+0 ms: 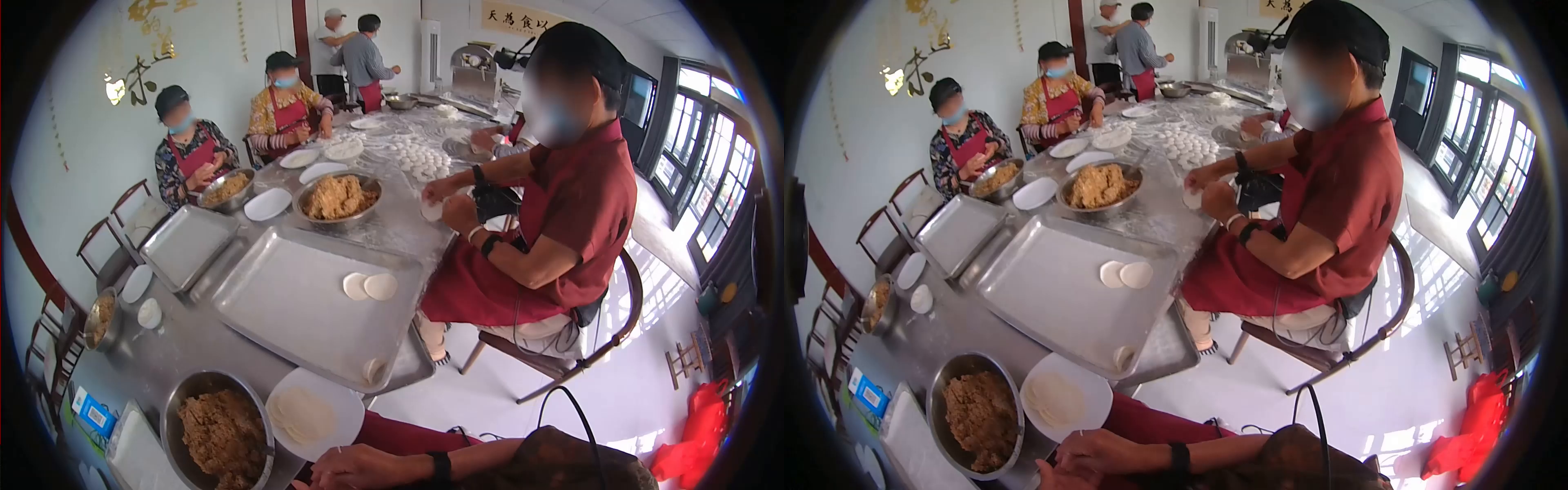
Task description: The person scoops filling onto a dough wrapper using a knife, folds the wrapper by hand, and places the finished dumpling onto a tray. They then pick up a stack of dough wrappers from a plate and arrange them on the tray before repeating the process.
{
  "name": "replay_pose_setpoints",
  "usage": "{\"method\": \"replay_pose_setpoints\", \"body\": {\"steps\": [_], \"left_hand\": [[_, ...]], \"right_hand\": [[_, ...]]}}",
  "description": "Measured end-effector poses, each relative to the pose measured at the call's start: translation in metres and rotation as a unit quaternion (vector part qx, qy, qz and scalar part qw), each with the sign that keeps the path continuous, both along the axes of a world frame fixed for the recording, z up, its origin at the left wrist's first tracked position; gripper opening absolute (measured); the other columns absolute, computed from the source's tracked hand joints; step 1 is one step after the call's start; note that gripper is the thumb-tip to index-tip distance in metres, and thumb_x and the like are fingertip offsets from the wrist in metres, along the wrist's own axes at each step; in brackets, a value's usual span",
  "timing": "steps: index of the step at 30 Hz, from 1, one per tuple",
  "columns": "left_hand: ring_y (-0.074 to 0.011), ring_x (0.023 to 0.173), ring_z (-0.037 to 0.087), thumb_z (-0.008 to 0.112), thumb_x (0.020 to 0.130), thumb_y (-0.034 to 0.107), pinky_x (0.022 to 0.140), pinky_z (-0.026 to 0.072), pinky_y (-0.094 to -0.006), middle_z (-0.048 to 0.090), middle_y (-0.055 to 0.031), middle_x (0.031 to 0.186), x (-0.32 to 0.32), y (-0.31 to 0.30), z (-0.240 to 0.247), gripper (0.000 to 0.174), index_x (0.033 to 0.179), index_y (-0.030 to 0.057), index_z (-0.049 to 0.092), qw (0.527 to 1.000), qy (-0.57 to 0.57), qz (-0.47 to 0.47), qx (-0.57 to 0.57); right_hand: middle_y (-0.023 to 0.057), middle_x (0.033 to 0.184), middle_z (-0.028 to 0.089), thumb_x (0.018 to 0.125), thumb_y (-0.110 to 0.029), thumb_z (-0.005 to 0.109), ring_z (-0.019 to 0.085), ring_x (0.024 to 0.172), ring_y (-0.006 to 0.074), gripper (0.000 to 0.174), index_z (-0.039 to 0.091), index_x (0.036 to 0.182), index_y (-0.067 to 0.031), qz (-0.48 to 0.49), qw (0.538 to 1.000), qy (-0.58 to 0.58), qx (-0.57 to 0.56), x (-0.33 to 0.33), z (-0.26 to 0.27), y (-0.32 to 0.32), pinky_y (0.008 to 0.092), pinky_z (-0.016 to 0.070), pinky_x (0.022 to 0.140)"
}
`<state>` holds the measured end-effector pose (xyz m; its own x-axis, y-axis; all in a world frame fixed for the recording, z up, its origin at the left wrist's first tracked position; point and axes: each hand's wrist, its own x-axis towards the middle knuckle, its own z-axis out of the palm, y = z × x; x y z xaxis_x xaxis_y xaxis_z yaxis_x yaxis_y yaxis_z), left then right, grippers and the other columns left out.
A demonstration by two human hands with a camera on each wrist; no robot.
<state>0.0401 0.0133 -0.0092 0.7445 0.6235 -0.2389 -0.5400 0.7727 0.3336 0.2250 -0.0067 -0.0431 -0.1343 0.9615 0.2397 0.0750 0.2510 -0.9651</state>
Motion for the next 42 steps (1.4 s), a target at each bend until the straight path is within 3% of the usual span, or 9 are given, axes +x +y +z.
{"method": "replay_pose_setpoints", "body": {"steps": [7,10,13,19,22,31,34,40,42], "left_hand": [[-0.0296,0.111,0.058,0.034,0.106,0.047,0.104,0.0408,-0.0511,0.061,-0.0127,0.117,-0.004,-0.002,-0.006,0.053,0.128,0.0016,0.051,0.999,0.033,0.006,0.004],[-0.0295,0.111,0.058,0.031,0.106,0.047,0.105,0.0402,-0.0518,0.061,-0.0123,0.116,-0.006,-0.001,-0.011,0.053,0.129,0.0028,0.051,1.0,0.009,0.001,-0.002],[-0.0299,0.112,0.058,0.029,0.106,0.047,0.105,0.0397,-0.0526,0.061,-0.0127,0.118,-0.004,-0.002,-0.01,0.053,0.129,0.0038,0.051,1.0,-0.013,-0.003,-0.009],[-0.0323,0.115,0.057,0.027,0.106,0.048,0.106,0.0394,-0.0535,0.06,-0.0151,0.123,-0.003,-0.002,-0.01,0.055,0.132,0.0037,0.049,1.0,0.024,0.003,-0.015],[-0.0336,0.117,0.056,0.026,0.106,0.048,0.106,0.0389,-0.054,0.059,-0.0161,0.125,-0.008,0.001,-0.023,0.057,0.132,0.0029,0.049,0.999,-0.042,-0.005,-0.008],[-0.0346,0.117,0.055,0.025,0.106,0.049,0.107,0.0367,-0.056,0.06,-0.0166,0.124,-0.011,0.003,-0.022,0.059,0.132,0.002,0.049,0.999,-0.037,0.003,-0.035],[-0.0351,0.117,0.056,0.026,0.106,0.05,0.108,0.0364,-0.0558,0.06,-0.0167,0.124,-0.014,0.002,-0.024,0.06,0.132,0.0019,0.05,0.999,-0.039,0.013,-0.033],[-0.0345,0.115,0.057,0.03,0.105,0.051,0.107,0.0376,-0.0544,0.061,-0.0158,0.123,-0.015,0.004,-0.01,0.059,0.132,0.0024,0.051,1.0,0.002,0.013,0.012],[-0.0338,0.115,0.057,0.031,0.105,0.05,0.106,0.038,-0.0539,0.061,-0.0153,0.123,-0.015,0.005,-0.009,0.059,0.131,0.0025,0.051,1.0,-0.002,0.003,0.026]], "right_hand": [[0.0109,0.113,0.067,0.09,-0.011,0.06,0.059,0.115,0.0288,0.02,0.066,0.108,-0.0024,0.077,0.995,-0.047,-0.029,0.017,0.045,-0.002,0.0383,0.0478,0.097],[0.0099,0.107,0.069,0.095,-0.027,0.062,0.062,0.105,0.0293,0.021,0.068,0.097,-0.0072,0.015,0.987,-0.069,0.146,0.0,0.042,-0.006,0.0428,0.0478,0.091],[0.0099,0.103,0.068,0.095,-0.022,0.06,0.063,0.097,0.0314,0.018,0.068,0.098,-0.0067,-0.004,0.981,-0.03,0.192,-0.004,0.036,-0.001,0.0428,0.0503,0.084],[0.0106,0.103,0.067,0.097,-0.019,0.057,0.064,0.095,0.0314,0.017,0.068,0.098,-0.0067,-0.015,0.991,-0.067,0.111,-0.004,0.042,-0.007,0.0404,0.0509,0.082],[0.0115,0.103,0.067,0.098,-0.02,0.056,0.064,0.097,0.0306,0.018,0.067,0.098,-0.0052,0.072,0.993,0.01,0.088,0.003,0.066,-0.004,0.0398,0.0508,0.083],[0.0122,0.103,0.069,0.097,-0.021,0.058,0.066,0.093,0.0289,0.021,0.068,0.1,-0.0028,0.012,0.993,-0.004,0.118,-0.006,0.034,-0.001,0.0376,0.0521,0.082],[0.009,0.115,0.067,0.09,-0.01,0.061,0.056,0.122,0.0295,0.02,0.065,0.108,-0.0021,0.054,0.998,-0.011,0.039,0.003,0.012,0.013,0.0394,0.0461,0.1],[0.0089,0.114,0.067,0.089,-0.005,0.062,0.056,0.122,0.0286,0.02,0.065,0.108,-0.0021,0.069,0.995,-0.001,0.069,0.0,-0.006,0.021,0.0383,0.048,0.098],[0.0094,0.112,0.067,0.089,-0.006,0.062,0.058,0.117,0.0281,0.019,0.065,0.108,-0.0024,0.066,0.998,0.012,0.011,-0.001,0.001,0.019,0.0378,0.049,0.095]]}}
